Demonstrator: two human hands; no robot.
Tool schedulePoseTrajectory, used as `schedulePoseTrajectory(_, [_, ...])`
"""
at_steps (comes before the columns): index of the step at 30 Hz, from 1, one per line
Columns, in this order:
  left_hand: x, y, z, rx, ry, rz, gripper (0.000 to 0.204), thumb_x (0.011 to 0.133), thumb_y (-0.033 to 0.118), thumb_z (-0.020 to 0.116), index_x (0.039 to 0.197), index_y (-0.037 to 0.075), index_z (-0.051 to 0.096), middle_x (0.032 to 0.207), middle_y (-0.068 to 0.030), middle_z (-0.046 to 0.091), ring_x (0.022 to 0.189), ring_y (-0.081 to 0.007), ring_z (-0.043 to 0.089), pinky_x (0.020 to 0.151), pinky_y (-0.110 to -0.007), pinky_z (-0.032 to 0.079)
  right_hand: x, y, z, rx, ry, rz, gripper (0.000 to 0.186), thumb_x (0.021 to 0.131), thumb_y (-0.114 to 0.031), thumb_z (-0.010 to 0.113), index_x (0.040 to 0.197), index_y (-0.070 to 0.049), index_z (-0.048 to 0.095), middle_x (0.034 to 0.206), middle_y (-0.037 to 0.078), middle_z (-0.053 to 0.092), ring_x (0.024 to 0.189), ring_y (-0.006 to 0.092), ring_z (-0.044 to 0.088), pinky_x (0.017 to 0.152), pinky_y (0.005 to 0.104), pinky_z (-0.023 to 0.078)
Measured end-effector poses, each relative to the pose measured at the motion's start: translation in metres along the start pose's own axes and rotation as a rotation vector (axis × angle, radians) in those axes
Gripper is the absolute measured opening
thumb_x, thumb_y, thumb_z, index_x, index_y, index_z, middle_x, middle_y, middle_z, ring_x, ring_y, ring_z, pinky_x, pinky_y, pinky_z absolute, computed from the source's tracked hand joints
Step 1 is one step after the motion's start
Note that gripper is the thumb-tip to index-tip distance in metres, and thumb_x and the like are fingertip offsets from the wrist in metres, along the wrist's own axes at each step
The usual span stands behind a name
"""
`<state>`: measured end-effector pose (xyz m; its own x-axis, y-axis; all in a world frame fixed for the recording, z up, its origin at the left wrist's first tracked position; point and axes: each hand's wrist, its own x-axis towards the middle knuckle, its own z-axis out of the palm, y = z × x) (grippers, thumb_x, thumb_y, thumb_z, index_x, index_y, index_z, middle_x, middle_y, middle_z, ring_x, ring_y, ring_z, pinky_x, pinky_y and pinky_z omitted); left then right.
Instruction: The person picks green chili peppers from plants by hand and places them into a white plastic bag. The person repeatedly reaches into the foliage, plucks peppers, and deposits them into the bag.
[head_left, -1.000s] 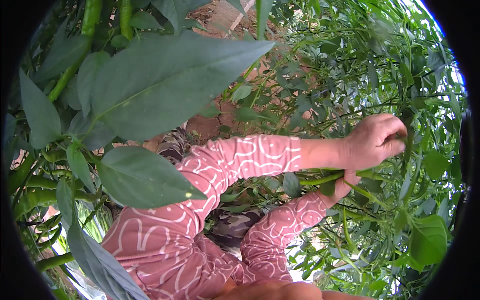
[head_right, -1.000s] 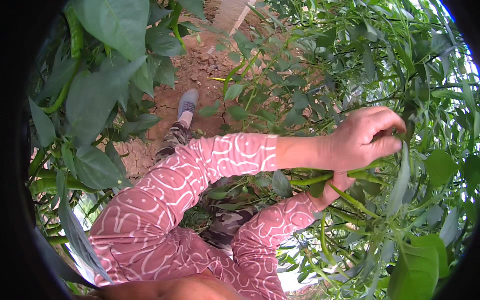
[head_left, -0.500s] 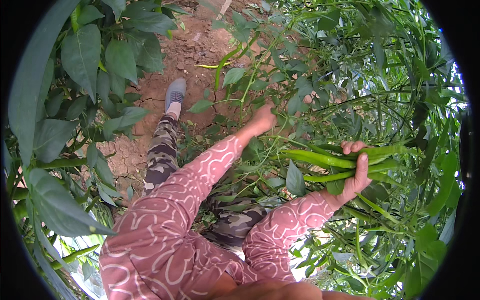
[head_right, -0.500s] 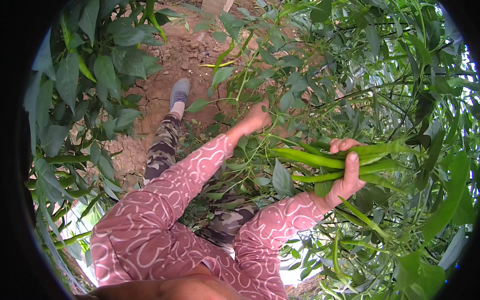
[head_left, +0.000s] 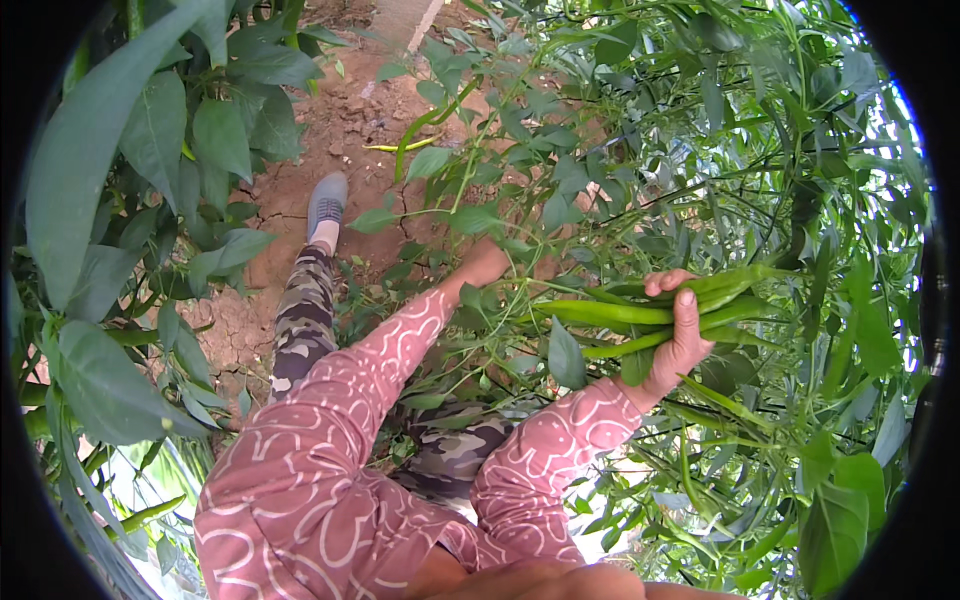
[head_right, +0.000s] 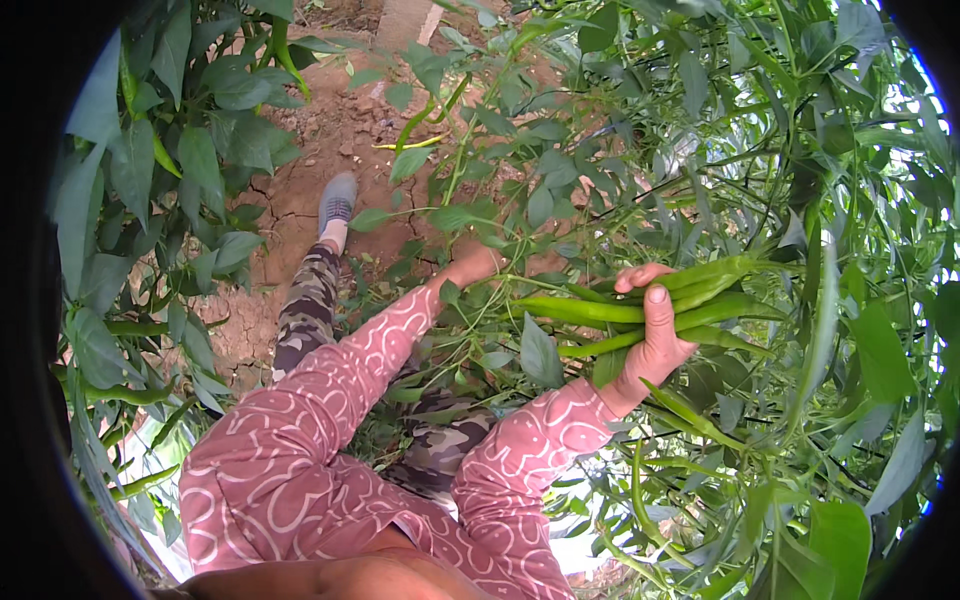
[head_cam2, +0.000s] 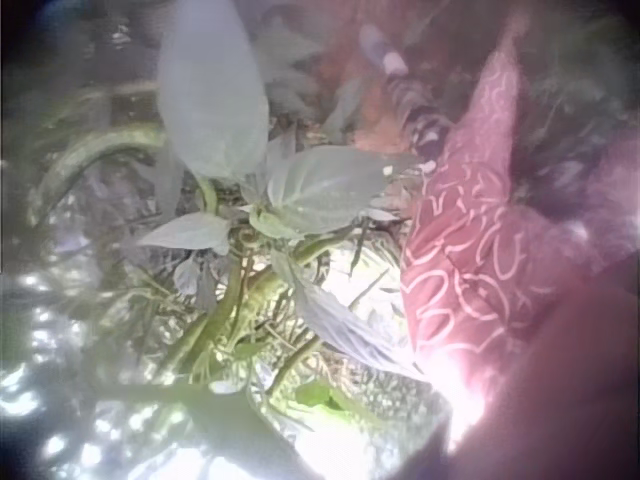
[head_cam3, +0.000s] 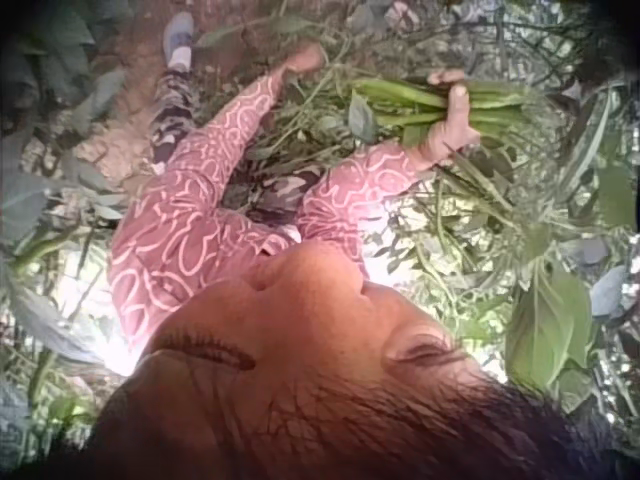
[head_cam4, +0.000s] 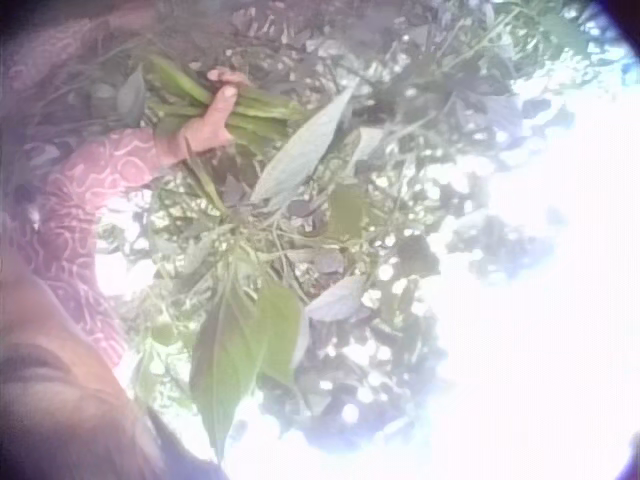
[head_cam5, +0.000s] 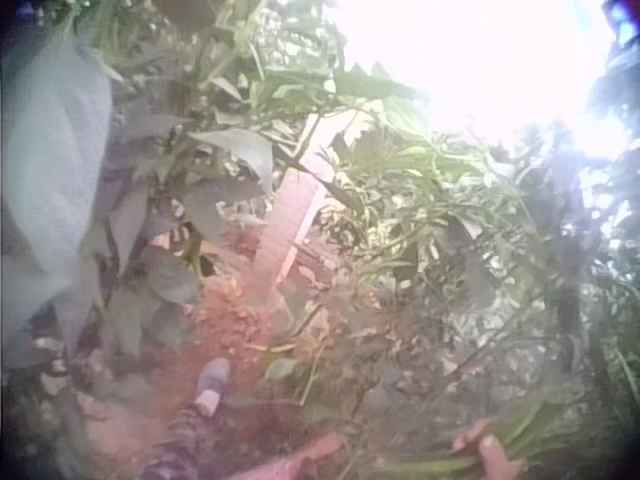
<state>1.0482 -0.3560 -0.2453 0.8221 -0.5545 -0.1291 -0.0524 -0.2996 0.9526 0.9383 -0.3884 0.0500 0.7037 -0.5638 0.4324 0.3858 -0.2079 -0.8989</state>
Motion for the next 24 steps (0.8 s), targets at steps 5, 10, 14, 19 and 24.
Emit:
schedulePoseTrajectory(5, [0.039,0.058,-0.031,-0.298,0.500,0.301,0.031,0.084,0.020,0.055,0.108,0.000,0.052,0.093,-0.0213,0.058,0.082,-0.0381,0.057,0.070,-0.044,0.046,-0.001,-0.001,0.001,0.030,-0.017,0.005,0.019,0.087,-0.009,0.057,0.100,0.002,0.049,0.083,0.013,0.053,0.075,0.0208,0.050,0.073,0.0360,0.044])
schedulePoseTrajectory(10, [0.075,0.038,-0.037,0.244,0.088,0.400,0.026,0.086,0.020,0.054,0.103,0.001,0.055,0.088,-0.0216,0.060,0.083,-0.0383,0.057,0.071,-0.046,0.045,-0.001,-0.001,0.000,0.021,0.039,-0.015,0.025,0.084,-0.008,0.061,0.102,0.004,0.049,0.081,0.013,0.057,0.072,0.0224,0.055,0.071,0.0382,0.047])
schedulePoseTrajectory(14, [0.057,0.009,-0.026,0.194,-0.022,0.218,0.024,0.087,0.023,0.054,0.095,0.001,0.058,0.086,-0.0178,0.062,0.080,-0.0360,0.058,0.070,-0.045,0.044,-0.002,-0.002,-0.002,0.013,0.018,-0.013,0.019,0.086,-0.008,0.058,0.099,0.003,0.049,0.082,0.013,0.054,0.074,0.0215,0.052,0.072,0.0374,0.045])
schedulePoseTrajectory(19, [0.052,0.050,-0.019,-0.173,-0.052,0.179,0.031,0.091,0.032,0.053,0.103,0.004,0.059,0.085,-0.0104,0.065,0.070,-0.0243,0.061,0.060,-0.037,0.046,-0.006,-0.001,-0.003,0.015,0.034,-0.020,0.017,0.087,-0.009,0.056,0.097,0.002,0.049,0.083,0.013,0.052,0.075,0.0212,0.050,0.073,0.0371,0.044])
schedulePoseTrajectory(24, [0.062,0.107,-0.002,-0.423,-0.628,-0.008,0.034,0.093,0.035,0.051,0.109,0.007,0.059,0.080,-0.0023,0.063,0.064,-0.0099,0.056,0.054,-0.026,0.044,-0.005,-0.003,-0.005,0.040,0.028,-0.026,0.025,0.084,-0.007,0.060,0.104,0.004,0.048,0.080,0.013,0.055,0.072,0.0225,0.054,0.069,0.0374,0.046])
